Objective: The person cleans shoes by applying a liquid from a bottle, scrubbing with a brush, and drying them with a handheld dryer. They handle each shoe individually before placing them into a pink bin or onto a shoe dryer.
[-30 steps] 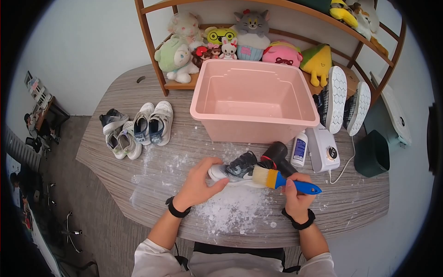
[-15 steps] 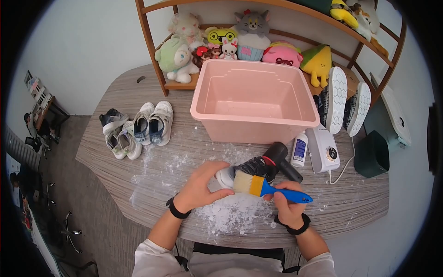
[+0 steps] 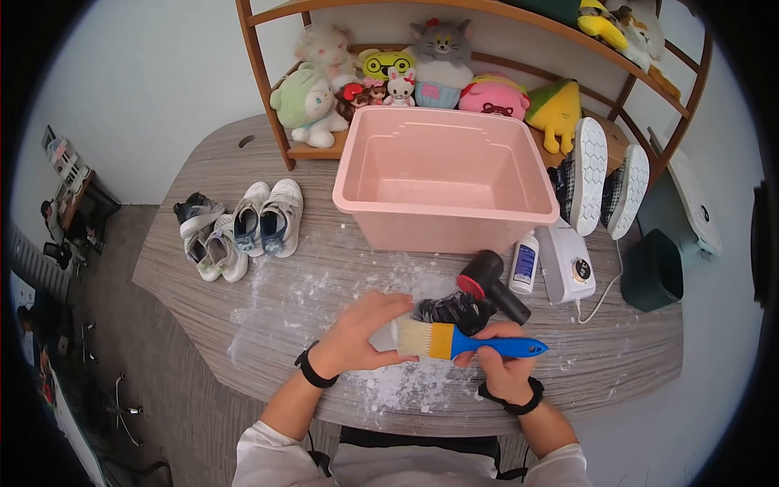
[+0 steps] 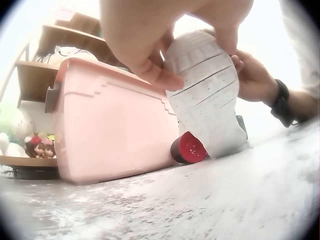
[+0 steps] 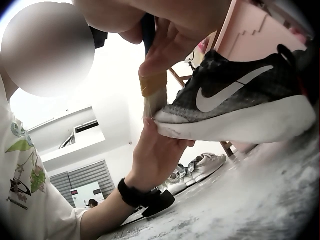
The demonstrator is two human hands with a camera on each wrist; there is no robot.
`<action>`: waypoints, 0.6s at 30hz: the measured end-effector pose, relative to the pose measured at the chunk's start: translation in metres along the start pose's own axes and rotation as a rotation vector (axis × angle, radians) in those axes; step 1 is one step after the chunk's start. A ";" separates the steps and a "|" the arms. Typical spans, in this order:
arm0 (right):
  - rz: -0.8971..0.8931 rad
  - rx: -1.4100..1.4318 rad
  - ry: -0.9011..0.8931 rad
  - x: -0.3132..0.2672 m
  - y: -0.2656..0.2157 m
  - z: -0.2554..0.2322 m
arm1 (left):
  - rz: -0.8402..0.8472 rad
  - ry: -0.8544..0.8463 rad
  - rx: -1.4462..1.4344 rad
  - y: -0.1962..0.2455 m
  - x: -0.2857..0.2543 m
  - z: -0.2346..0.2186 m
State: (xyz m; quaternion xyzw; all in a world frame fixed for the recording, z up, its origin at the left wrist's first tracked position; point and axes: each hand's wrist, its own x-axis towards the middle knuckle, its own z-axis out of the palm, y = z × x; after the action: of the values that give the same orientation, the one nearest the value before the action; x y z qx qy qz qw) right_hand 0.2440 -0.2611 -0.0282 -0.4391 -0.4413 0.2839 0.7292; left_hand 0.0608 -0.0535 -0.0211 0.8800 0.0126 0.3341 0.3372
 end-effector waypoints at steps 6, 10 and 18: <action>0.012 -0.282 0.253 0.010 -0.005 -0.010 | 0.071 0.016 0.012 0.000 -0.001 0.003; -0.037 -0.377 0.406 0.015 -0.011 -0.027 | 0.088 0.026 0.018 0.003 0.001 0.004; 0.017 -0.117 0.232 0.010 -0.012 -0.004 | 0.144 0.042 0.053 0.004 0.001 0.006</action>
State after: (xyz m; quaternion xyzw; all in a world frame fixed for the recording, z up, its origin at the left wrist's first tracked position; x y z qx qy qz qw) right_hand 0.2530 -0.2598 -0.0145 -0.5147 -0.3660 0.2109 0.7461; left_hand 0.0645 -0.0595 -0.0216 0.8801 -0.0348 0.3757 0.2883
